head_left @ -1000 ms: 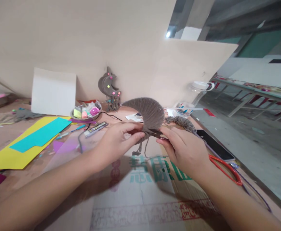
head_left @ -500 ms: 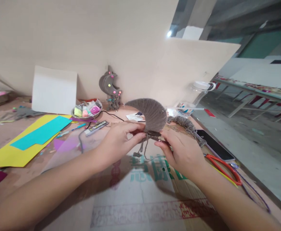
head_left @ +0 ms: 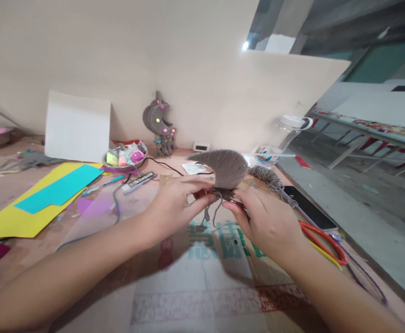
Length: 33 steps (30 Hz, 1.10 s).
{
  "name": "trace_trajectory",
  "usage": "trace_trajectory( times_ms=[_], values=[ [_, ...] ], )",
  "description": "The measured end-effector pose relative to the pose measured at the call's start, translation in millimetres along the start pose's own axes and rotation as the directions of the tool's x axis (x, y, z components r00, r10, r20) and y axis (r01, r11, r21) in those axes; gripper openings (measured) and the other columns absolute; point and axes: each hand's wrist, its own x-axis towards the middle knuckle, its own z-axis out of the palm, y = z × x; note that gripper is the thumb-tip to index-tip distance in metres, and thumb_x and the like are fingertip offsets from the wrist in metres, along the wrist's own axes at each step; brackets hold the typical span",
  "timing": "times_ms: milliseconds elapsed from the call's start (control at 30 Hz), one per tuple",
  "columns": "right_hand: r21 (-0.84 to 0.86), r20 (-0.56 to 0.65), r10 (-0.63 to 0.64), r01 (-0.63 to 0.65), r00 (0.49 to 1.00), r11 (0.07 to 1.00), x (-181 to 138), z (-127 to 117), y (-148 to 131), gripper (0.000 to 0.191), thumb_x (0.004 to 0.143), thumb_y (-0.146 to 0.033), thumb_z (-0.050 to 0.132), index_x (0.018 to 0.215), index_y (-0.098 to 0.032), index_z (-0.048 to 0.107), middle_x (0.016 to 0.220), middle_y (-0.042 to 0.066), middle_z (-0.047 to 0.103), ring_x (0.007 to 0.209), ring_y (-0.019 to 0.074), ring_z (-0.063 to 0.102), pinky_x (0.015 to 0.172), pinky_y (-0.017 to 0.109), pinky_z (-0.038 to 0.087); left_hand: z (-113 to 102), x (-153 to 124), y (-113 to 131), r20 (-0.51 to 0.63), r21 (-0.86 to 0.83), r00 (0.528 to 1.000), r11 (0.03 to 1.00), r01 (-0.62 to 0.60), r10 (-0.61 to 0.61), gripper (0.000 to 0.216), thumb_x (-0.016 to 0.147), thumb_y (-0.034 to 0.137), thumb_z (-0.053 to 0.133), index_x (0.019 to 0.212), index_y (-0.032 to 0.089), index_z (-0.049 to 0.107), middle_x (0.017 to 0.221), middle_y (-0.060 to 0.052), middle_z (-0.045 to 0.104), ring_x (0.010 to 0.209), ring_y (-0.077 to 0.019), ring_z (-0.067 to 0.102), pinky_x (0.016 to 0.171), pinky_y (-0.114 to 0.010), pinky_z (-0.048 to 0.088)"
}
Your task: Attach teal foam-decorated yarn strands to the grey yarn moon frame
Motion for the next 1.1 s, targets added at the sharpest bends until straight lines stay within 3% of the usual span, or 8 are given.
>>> trace_trajectory(
  times_ms=[233, 467, 667, 767, 867, 967, 1100],
  values=[
    [-0.002, -0.004, 0.011, -0.011, 1.000, 1.000, 2, -3, -2, 0.022, 0.097, -0.035, 0.048, 0.090, -0.015, 0.055, 0.067, 0.001, 0.059, 0.061, 0.0150, 0.055, 0.057, 0.028, 0.032, 0, 0, 0, 0.016, -0.027, 0.999, 0.999, -0.039, 0.040, 0.015, 0.087, 0.020, 0.061, 0.098, 0.018, 0.071, 0.098, -0.006, 0.074, 0.092, -0.0174, 0.067, 0.084, -0.029, 0.053],
    [-0.024, 0.005, 0.016, -0.016, 1.000, 1.000, 1, -1, -1, 0.022, 0.096, -0.036, 0.049, 0.091, -0.016, 0.055, 0.069, 0.002, 0.061, 0.061, 0.0153, 0.057, 0.057, 0.029, 0.034, -2, 3, 2, 0.068, -0.093, 0.997, 0.996, -0.018, 0.024, 0.012, 0.088, 0.019, 0.059, 0.093, 0.018, 0.070, 0.092, -0.004, 0.073, 0.085, -0.0150, 0.065, 0.078, -0.026, 0.051],
    [0.041, 0.016, 0.026, -0.027, 1.000, 0.999, -2, 1, 0, 0.023, 0.095, -0.035, 0.050, 0.104, -0.014, 0.056, 0.079, 0.005, 0.068, 0.070, 0.0165, 0.062, 0.062, 0.028, 0.041, -5, 3, 4, 0.124, -0.177, 0.984, 0.973, 0.151, -0.130, 0.012, 0.088, 0.022, 0.057, 0.079, 0.018, 0.063, 0.070, 0.001, 0.064, 0.065, -0.0112, 0.058, 0.062, -0.022, 0.047],
    [0.153, 0.006, 0.129, -0.128, 0.992, 0.980, 1, -6, 1, 0.023, 0.096, -0.036, 0.048, 0.102, -0.016, 0.058, 0.074, 0.003, 0.067, 0.064, 0.0146, 0.061, 0.058, 0.026, 0.041, -6, 3, 3, 0.173, -0.249, 0.968, 0.944, 0.219, -0.179, 0.015, 0.089, 0.023, 0.054, 0.075, 0.017, 0.057, 0.062, 0.003, 0.058, 0.057, -0.0095, 0.054, 0.056, -0.021, 0.044],
    [0.283, 0.017, 0.357, -0.347, 0.934, 0.894, 6, -9, 13, 0.024, 0.095, -0.039, 0.047, 0.092, -0.018, 0.059, 0.063, -0.001, 0.060, 0.051, 0.0119, 0.054, 0.050, 0.023, 0.038, -6, 4, 1, 0.194, -0.319, 0.964, 0.917, 0.238, -0.182, 0.014, 0.088, 0.021, 0.054, 0.075, 0.017, 0.053, 0.063, 0.004, 0.054, 0.058, -0.0087, 0.053, 0.056, -0.021, 0.042],
    [0.303, 0.160, 0.515, -0.538, 0.842, 0.787, 3, 5, 36, 0.025, 0.093, -0.039, 0.048, 0.101, -0.018, 0.059, 0.069, 0.000, 0.065, 0.055, 0.0135, 0.058, 0.052, 0.024, 0.041, -5, 5, -1, 0.169, -0.313, 0.969, 0.922, 0.229, -0.183, 0.011, 0.086, 0.021, 0.057, 0.076, 0.017, 0.052, 0.067, 0.004, 0.052, 0.061, -0.0082, 0.051, 0.057, -0.020, 0.041],
    [0.199, 0.434, 0.447, -0.567, 0.782, 0.799, -16, 50, 65, 0.028, 0.089, -0.035, 0.054, 0.109, -0.016, 0.060, 0.084, 0.007, 0.071, 0.071, 0.0191, 0.066, 0.061, 0.028, 0.046, -2, 4, -3, 0.134, -0.319, 0.963, 0.909, 0.267, -0.236, 0.009, 0.083, 0.023, 0.060, 0.086, 0.017, 0.054, 0.077, 0.002, 0.055, 0.066, -0.0087, 0.053, 0.057, -0.019, 0.044]
  ],
)
